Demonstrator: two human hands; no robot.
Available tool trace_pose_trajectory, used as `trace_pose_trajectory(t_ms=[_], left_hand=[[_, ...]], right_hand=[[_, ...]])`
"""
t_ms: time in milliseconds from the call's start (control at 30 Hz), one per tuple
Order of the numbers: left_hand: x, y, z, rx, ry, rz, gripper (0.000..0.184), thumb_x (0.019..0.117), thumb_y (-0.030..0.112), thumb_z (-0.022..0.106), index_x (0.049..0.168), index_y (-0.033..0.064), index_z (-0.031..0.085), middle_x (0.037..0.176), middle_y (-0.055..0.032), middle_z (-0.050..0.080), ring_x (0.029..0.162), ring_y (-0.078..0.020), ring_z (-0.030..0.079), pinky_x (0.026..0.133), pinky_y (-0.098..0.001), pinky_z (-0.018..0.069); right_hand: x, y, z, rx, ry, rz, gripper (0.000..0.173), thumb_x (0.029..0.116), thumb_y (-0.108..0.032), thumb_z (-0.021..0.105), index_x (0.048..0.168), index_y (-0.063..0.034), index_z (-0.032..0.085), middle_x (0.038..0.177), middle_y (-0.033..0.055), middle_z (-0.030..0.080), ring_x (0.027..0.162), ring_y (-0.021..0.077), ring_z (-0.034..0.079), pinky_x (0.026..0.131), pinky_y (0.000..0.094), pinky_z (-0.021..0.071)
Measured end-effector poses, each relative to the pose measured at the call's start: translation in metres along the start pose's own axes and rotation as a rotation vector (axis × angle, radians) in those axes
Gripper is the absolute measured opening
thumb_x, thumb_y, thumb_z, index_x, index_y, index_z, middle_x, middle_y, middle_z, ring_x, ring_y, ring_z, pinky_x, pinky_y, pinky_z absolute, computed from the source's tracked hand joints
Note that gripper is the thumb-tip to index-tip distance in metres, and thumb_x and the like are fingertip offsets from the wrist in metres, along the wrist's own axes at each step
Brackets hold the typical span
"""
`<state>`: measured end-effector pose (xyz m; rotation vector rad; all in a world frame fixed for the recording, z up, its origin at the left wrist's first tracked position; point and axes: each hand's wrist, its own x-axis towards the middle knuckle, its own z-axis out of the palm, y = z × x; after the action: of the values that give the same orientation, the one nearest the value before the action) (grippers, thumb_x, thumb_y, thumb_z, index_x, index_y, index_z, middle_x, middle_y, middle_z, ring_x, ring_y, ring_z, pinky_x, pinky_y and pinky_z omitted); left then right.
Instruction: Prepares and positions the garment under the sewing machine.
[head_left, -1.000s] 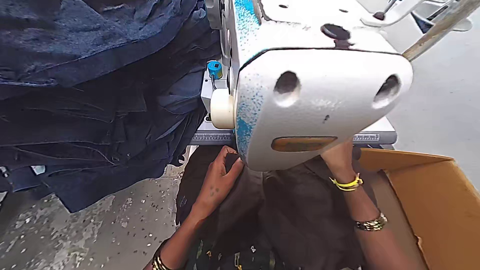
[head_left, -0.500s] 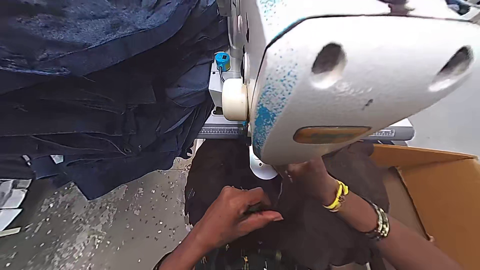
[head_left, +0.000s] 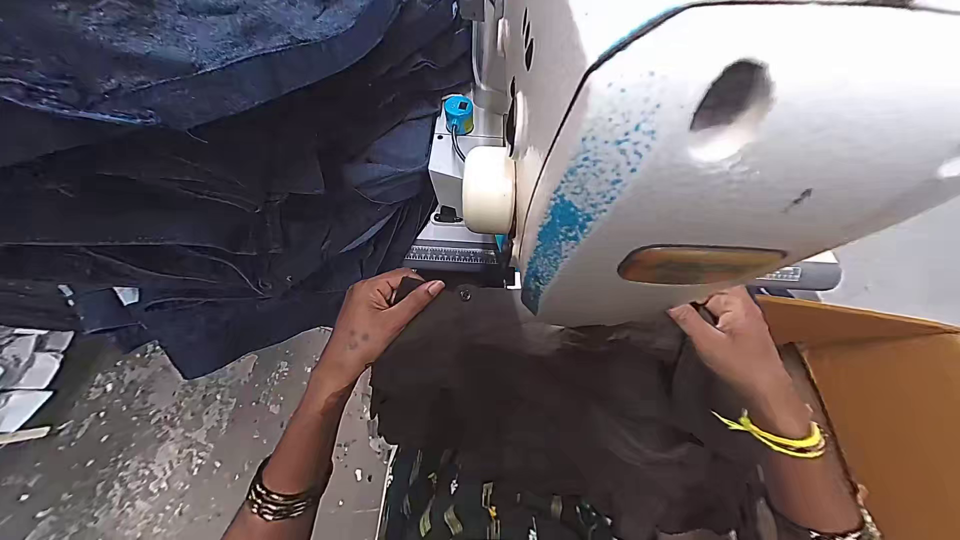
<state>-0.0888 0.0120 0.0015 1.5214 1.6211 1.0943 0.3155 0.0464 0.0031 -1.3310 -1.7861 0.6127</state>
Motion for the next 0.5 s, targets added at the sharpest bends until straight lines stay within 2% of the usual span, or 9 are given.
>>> trace_pose_trajectory(t_ms=[100,167,200,267,300,333,367,400,500], left_hand=[[0.004,0.0,0.003,0.086,0.028,0.032,0.021,0.0925,0.037,0.07,0.08,0.0195,0.068,0.062,0.0164,0.057,0.055,0.0097,0.052,0.054,-0.0132,0.0437],[0.004,-0.005,0.002,0.223,0.031,0.083,0.029,0.093,0.045,0.066,0.083,0.0179,0.07,0.064,0.0138,0.058,0.058,0.0075,0.052,0.056,-0.0175,0.0445],[0.003,-0.007,0.003,0.319,0.046,0.136,0.037,0.0941,0.049,0.063,0.086,0.0149,0.072,0.067,0.0084,0.061,0.059,0.001,0.054,0.058,-0.025,0.0457],[-0.001,-0.007,0.012,0.467,0.086,0.297,0.04,0.0965,0.045,0.06,0.097,0.0071,0.075,0.079,-0.0099,0.07,0.071,-0.0249,0.067,0.065,-0.0498,0.0507],[-0.003,-0.004,0.019,0.492,0.063,0.367,0.037,0.0983,0.039,0.06,0.108,0.0055,0.074,0.097,-0.0159,0.073,0.088,-0.0347,0.07,0.076,-0.0567,0.0533],[-0.004,-0.001,0.026,0.48,0.01,0.405,0.039,0.1008,0.036,0.058,0.121,0.0047,0.069,0.116,-0.0186,0.07,0.107,-0.0386,0.067,0.09,-0.0583,0.052],[-0.005,0.002,0.035,0.43,-0.045,0.416,0.044,0.1029,0.034,0.054,0.132,0.0031,0.064,0.13,-0.02,0.065,0.121,-0.0388,0.062,0.101,-0.0576,0.0482],[-0.006,0.005,0.045,0.357,-0.092,0.403,0.048,0.1048,0.035,0.049,0.138,0.0024,0.06,0.138,-0.0186,0.062,0.129,-0.0333,0.058,0.108,-0.0526,0.045],[-0.007,0.017,0.07,0.088,-0.195,0.253,0.052,0.1075,0.037,0.042,0.141,-0.0013,0.055,0.137,-0.0152,0.062,0.129,-0.0147,0.057,0.111,-0.0344,0.0427]], right_hand=[[-0.003,0.002,0.001,-0.108,0.018,-0.033,0.024,0.0976,-0.029,0.062,0.1,-0.0059,0.056,0.084,-0.0078,0.058,0.078,-0.0093,0.053,0.073,0.0126,0.0459],[-0.004,0.003,0.005,-0.208,0.001,-0.051,0.028,0.0986,-0.03,0.06,0.102,-0.0022,0.061,0.085,0.0035,0.063,0.082,0.0103,0.058,0.078,0.0345,0.0459],[-0.002,0.003,0.008,-0.275,-0.017,-0.058,0.028,0.0987,-0.029,0.06,0.103,-0.0011,0.063,0.084,0.0079,0.064,0.083,0.0194,0.06,0.08,0.0439,0.0452],[0.008,0.004,0.011,-0.45,-0.035,-0.071,0.026,0.0983,-0.022,0.061,0.105,0.0023,0.067,0.084,0.0161,0.067,0.083,0.0343,0.066,0.082,0.0584,0.0448],[0.015,0.006,0.013,-0.545,-0.011,-0.09,0.025,0.0986,-0.02,0.063,0.106,0.0035,0.069,0.088,0.0203,0.069,0.087,0.0408,0.067,0.083,0.0628,0.046],[0.022,0.008,0.014,-0.615,0.031,-0.112,0.025,0.0983,-0.019,0.064,0.107,0.0039,0.071,0.096,0.0242,0.07,0.096,0.0462,0.067,0.085,0.0656,0.0467],[0.031,0.011,0.017,-0.656,0.067,-0.131,0.026,0.0982,-0.019,0.065,0.11,0.0035,0.072,0.104,0.0269,0.069,0.103,0.0494,0.065,0.086,0.0668,0.0464],[0.04,0.014,0.02,-0.684,0.09,-0.144,0.028,0.0973,-0.02,0.066,0.114,0.0018,0.072,0.11,0.0276,0.068,0.108,0.0501,0.063,0.087,0.0666,0.0465],[0.069,0.022,0.033,-0.744,0.068,-0.181,0.041,0.0913,-0.024,0.075,0.123,0.0009,0.07,0.114,0.0296,0.065,0.108,0.0512,0.06,0.083,0.0659,0.0456]])
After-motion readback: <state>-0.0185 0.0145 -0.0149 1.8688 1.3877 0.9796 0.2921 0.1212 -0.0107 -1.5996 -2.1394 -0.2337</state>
